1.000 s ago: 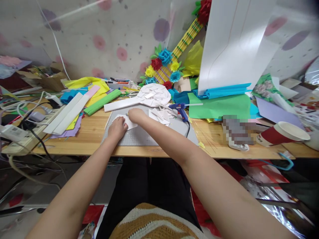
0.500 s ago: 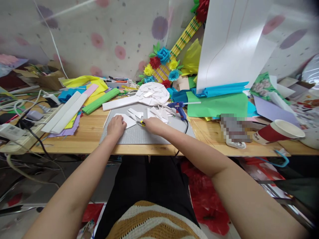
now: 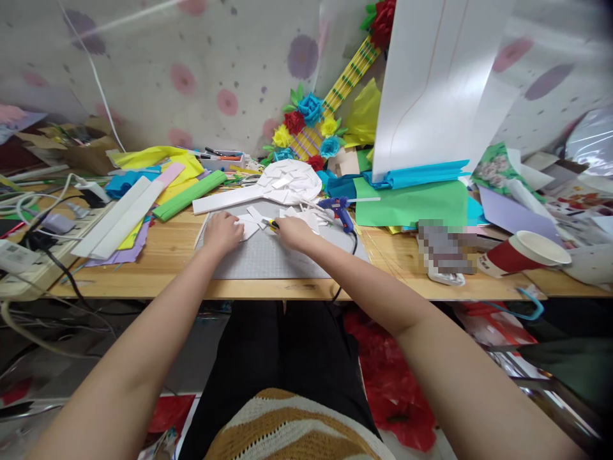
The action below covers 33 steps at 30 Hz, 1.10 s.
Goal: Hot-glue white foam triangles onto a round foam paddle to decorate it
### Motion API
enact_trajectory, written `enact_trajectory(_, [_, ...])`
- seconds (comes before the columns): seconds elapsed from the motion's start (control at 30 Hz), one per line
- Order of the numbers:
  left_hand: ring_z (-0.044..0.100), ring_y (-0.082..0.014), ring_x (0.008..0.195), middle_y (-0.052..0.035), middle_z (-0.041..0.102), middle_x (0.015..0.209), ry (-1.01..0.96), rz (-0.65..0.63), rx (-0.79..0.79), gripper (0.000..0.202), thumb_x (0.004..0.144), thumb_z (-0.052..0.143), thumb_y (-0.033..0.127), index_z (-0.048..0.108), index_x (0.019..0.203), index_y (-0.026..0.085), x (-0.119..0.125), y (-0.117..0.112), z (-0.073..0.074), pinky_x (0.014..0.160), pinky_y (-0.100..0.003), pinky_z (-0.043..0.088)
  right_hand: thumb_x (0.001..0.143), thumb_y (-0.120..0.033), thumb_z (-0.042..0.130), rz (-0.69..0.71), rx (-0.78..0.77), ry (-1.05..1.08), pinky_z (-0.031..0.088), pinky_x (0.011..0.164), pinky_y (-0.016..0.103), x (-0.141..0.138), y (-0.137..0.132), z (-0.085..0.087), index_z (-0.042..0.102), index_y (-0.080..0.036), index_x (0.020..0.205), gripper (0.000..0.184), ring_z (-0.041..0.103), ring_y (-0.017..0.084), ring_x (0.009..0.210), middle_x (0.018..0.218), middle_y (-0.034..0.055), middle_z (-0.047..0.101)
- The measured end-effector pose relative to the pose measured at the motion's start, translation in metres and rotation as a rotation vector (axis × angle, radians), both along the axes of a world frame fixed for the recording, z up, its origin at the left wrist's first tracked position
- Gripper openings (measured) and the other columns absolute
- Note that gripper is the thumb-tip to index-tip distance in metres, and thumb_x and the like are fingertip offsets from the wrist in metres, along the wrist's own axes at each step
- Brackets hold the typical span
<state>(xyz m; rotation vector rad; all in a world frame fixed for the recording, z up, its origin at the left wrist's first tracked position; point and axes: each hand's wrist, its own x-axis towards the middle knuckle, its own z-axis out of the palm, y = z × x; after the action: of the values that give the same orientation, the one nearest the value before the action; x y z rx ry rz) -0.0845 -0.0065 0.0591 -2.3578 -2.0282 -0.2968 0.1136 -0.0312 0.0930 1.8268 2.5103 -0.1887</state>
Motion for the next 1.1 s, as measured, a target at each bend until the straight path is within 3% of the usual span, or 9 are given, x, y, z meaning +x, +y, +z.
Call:
enact_trajectory(0.07, [0.045,-0.0292,0.128,-0.0147,0.052,0.136,-0.049,-0.113,-0.029,0.058,0.082,0.049,0.047,0.057,0.128,0.012,-0.016,0.004,-0.004,0.107,-0.037,0.034,0.095,-0.023,0.039,0.011,0.008,0.009,0.046,0.082,0.032,-0.006,0.002,-0.004,0.060,-0.013,0.117,0.032,0.064,0.027,0.105,0.115,0.0172,0.068])
enact_trajectory(0.17, [0.040,-0.0316,0.132,-0.0174,0.046,0.141,-0.023,-0.143,-0.100,0.078,0.074,0.056,0.062,0.052,0.132,0.010,-0.031,0.002,-0.011,0.109,-0.038,0.032,0.096,-0.023,0.037,0.025,0.016,0.037,0.047,0.082,0.032,-0.018,0.004,-0.008,0.058,-0.013,0.119,0.032,0.064,0.026,0.105,0.115,0.0168,0.068])
enact_trajectory(0.27, [0.046,-0.0348,0.122,-0.0196,0.053,0.131,0.015,-0.020,-0.051,0.079,0.072,0.054,0.071,0.058,0.123,0.010,-0.027,-0.006,-0.014,0.105,-0.042,0.035,0.096,-0.023,0.037,0.014,0.032,0.072,0.047,0.081,0.032,-0.030,0.011,-0.008,0.057,-0.013,0.120,0.032,0.064,0.026,0.104,0.115,0.0161,0.068])
enact_trajectory(0.43, [0.048,-0.0383,0.114,-0.0232,0.056,0.122,-0.010,0.248,0.069,0.085,0.070,0.049,0.079,0.060,0.119,0.010,-0.002,-0.013,-0.016,0.097,-0.046,0.038,0.094,-0.022,0.040,-0.013,0.057,0.110,0.047,0.081,0.032,-0.045,0.024,-0.009,0.056,-0.014,0.119,0.031,0.065,0.025,0.103,0.114,0.0155,0.068])
enact_trajectory(0.57, [0.045,-0.0409,0.119,-0.0258,0.053,0.127,-0.049,0.309,0.056,0.090,0.069,0.049,0.081,0.058,0.122,0.008,0.014,-0.009,-0.016,0.101,-0.049,0.034,0.093,-0.021,0.042,-0.024,0.079,0.112,0.047,0.080,0.032,-0.047,0.025,-0.012,0.055,-0.013,0.119,0.030,0.065,0.025,0.102,0.113,0.0158,0.068])
enact_trajectory(0.67, [0.043,-0.0426,0.124,-0.0254,0.051,0.132,-0.080,0.280,0.004,0.084,0.073,0.049,0.076,0.058,0.123,0.009,0.016,-0.011,-0.014,0.103,-0.053,0.032,0.093,-0.020,0.042,-0.021,0.058,0.089,0.047,0.082,0.032,-0.045,0.024,-0.011,0.054,-0.012,0.121,0.031,0.065,0.026,0.104,0.114,0.0160,0.067])
enact_trajectory(0.73, [0.041,-0.0408,0.127,-0.0236,0.049,0.136,-0.113,0.228,0.042,0.070,0.079,0.051,0.064,0.059,0.123,0.010,0.012,-0.013,-0.014,0.105,-0.052,0.032,0.094,-0.019,0.040,-0.003,0.049,0.070,0.048,0.083,0.033,-0.045,0.025,-0.010,0.054,-0.012,0.122,0.032,0.064,0.026,0.105,0.115,0.0163,0.067])
enact_trajectory(0.87, [0.047,-0.0291,0.126,-0.0159,0.054,0.134,-0.190,0.022,0.067,0.040,0.088,0.046,0.033,0.065,0.117,0.012,0.002,-0.015,-0.021,0.107,-0.039,0.037,0.095,-0.016,0.035,0.055,0.044,0.028,0.048,0.086,0.033,-0.055,0.034,-0.003,0.057,-0.010,0.122,0.035,0.063,0.026,0.109,0.118,0.0172,0.067])
enact_trajectory(1.1, [0.052,-0.0258,0.123,-0.0110,0.060,0.130,-0.214,0.040,0.053,0.033,0.090,0.048,0.030,0.068,0.112,0.018,0.001,-0.016,-0.029,0.103,-0.037,0.043,0.092,-0.013,0.042,0.106,0.008,-0.050,0.049,0.090,0.033,-0.074,0.054,0.010,0.066,-0.007,0.115,0.033,0.063,0.026,0.112,0.117,0.0214,0.067])
